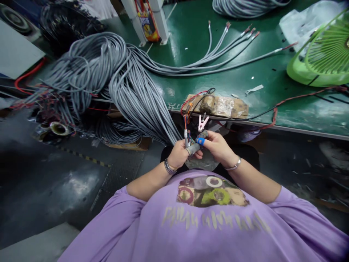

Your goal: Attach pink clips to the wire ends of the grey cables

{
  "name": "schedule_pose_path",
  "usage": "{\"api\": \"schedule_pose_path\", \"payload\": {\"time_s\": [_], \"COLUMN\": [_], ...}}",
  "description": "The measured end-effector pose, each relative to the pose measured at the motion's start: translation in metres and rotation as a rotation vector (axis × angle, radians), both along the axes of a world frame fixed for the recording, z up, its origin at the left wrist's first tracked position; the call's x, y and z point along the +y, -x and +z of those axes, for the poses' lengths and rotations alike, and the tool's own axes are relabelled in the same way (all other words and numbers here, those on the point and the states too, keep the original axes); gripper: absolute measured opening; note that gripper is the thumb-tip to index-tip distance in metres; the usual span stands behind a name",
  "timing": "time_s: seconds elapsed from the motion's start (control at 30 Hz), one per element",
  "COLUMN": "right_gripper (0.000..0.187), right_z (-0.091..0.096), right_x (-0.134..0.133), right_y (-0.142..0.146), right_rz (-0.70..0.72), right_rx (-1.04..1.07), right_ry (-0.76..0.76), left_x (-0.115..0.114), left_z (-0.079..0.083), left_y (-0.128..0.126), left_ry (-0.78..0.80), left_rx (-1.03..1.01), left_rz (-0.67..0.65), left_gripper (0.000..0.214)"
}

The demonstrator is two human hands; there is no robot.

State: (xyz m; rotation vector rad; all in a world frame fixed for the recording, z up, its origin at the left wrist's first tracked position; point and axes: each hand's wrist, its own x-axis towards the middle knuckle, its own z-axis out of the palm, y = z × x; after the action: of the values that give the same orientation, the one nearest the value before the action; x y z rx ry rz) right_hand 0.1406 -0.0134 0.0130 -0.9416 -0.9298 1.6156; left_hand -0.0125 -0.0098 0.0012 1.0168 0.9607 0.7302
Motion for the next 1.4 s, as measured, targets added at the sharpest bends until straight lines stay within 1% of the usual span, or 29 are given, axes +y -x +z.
{"api": "schedule_pose_path", "payload": {"time_s": [0.03, 0.1, 0.2, 0.3, 0.4, 0.57, 0.63, 0.73, 0.8, 0.9, 0.97, 1.03, 1.13, 1.2, 1.3, 1.4], "right_gripper": [0.032, 0.034, 0.033, 0.031, 0.03, 0.025, 0.029, 0.04, 0.046, 0.051, 0.053, 0.051, 0.052, 0.052, 0.047, 0.043], "right_z": [0.0, 0.0, -0.003, -0.005, -0.005, -0.011, -0.017, -0.025, -0.027, -0.026, -0.023, -0.022, -0.017, -0.013, -0.006, -0.002], "right_x": [0.001, 0.001, 0.0, 0.0, 0.001, 0.001, 0.002, 0.008, 0.015, 0.03, 0.04, 0.047, 0.049, 0.048, 0.046, 0.047], "right_y": [0.001, 0.003, 0.008, 0.013, 0.015, 0.007, -0.002, -0.015, -0.021, -0.023, -0.02, -0.014, -0.004, 0.001, 0.006, 0.009], "right_rz": [0.009, 0.026, 0.06, 0.061, 0.045, 0.067, 0.027, -0.051, -0.08, -0.079, -0.031, -0.022, -0.066, -0.104, -0.16, -0.209], "right_rx": [-0.005, 0.002, 0.074, 0.132, 0.145, 0.082, 0.057, 0.149, 0.207, 0.205, 0.204, 0.234, 0.272, 0.302, 0.362, 0.394], "right_ry": [-0.004, -0.012, -0.026, -0.044, -0.045, -0.035, -0.003, 0.118, 0.193, 0.242, 0.216, 0.155, 0.142, 0.186, 0.254, 0.272], "left_x": [-0.001, -0.002, -0.003, -0.003, -0.002, -0.002, -0.002, -0.001, 0.001, 0.004, 0.008, 0.012, 0.018, 0.02, 0.021, 0.022], "left_z": [-0.001, -0.002, -0.002, 0.002, 0.006, 0.007, 0.007, 0.011, 0.015, 0.021, 0.024, 0.026, 0.026, 0.025, 0.021, 0.02], "left_y": [0.002, 0.004, 0.0, -0.006, -0.009, -0.007, -0.005, -0.003, -0.004, -0.007, -0.009, -0.01, -0.009, -0.008, -0.008, -0.01], "left_ry": [-0.011, -0.027, 0.0, 0.058, 0.074, 0.084, 0.089, 0.107, 0.119, 0.113, 0.112, 0.129, 0.17, 0.189, 0.197, 0.204], "left_rx": [0.015, 0.021, -0.02, -0.061, -0.077, -0.123, -0.138, -0.155, -0.163, -0.169, -0.175, -0.182, -0.184, -0.18, -0.17, -0.158], "left_rz": [-0.005, 0.025, 0.127, 0.214, 0.269, 0.271, 0.276, 0.284, 0.266, 0.182, 0.113, 0.062, 0.016, 0.004, 0.005, -0.004], "left_gripper": [0.044, 0.043, 0.045, 0.046, 0.045, 0.041, 0.04, 0.04, 0.04, 0.041, 0.042, 0.044, 0.043, 0.042, 0.04, 0.04]}}
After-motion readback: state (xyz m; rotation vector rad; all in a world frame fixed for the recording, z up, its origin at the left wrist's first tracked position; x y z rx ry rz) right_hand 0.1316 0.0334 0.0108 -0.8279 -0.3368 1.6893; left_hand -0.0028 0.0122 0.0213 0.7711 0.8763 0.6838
